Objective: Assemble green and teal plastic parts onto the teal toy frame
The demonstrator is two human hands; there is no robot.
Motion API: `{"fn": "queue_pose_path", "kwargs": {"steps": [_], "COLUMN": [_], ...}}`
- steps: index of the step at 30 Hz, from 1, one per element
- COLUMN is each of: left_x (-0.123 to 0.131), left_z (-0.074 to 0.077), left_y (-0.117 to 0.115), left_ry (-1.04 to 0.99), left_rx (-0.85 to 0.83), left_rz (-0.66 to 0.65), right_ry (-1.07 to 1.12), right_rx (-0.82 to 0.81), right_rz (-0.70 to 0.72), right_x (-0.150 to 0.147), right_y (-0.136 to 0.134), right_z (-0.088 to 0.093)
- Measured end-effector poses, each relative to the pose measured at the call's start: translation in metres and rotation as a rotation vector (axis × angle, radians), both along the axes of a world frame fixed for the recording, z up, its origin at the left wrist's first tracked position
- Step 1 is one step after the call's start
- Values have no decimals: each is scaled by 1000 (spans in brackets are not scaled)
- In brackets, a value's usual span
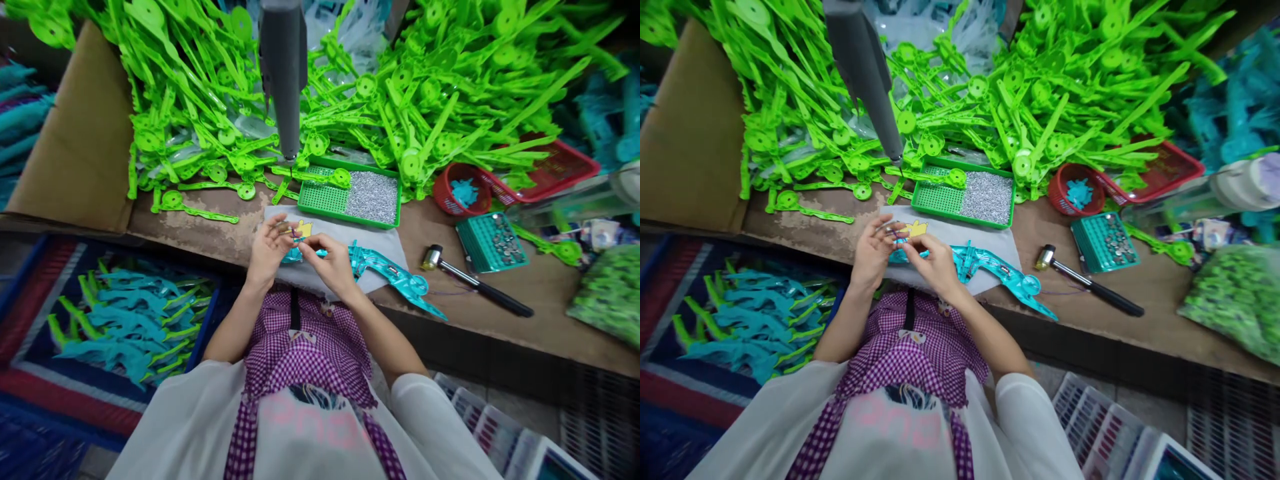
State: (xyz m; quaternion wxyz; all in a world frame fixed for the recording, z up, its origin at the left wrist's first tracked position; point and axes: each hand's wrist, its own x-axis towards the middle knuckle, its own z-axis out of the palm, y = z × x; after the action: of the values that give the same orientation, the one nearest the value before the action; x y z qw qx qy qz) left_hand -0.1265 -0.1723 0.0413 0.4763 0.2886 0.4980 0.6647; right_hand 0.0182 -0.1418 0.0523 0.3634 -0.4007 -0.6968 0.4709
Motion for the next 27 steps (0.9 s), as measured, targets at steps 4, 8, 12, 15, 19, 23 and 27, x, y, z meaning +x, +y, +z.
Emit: {"fn": "queue_pose_path", "kwargs": {"steps": [4,8,12,15,19,23,27], "left_x": [8,9,9,12,15,7,-4], "left_z": [-13,-21,-21,-20,-21,-18,-14], "left_y": [-7,-8,-7,-5,0,-6,-15], "left_ry": [136,240,376,393,286,330,546], "left_rx": [-61,-87,-55,-15,-4,-2,72], "left_rz": [9,3,39,41,114,134,143], "right_ry": [-46,-36,-75,-147,-177,-133,-81], "right_rx": [-78,-293,-222,-88,-10,10,-31], "right_rz": [-9,-34,-114,-141,-165,-141,-90], "right_x": [5,18,34,40,39,35,24], "right_y": [-3,-2,10,23,38,34,8], "right_z": [4,11,29,45,58,51,39]}}
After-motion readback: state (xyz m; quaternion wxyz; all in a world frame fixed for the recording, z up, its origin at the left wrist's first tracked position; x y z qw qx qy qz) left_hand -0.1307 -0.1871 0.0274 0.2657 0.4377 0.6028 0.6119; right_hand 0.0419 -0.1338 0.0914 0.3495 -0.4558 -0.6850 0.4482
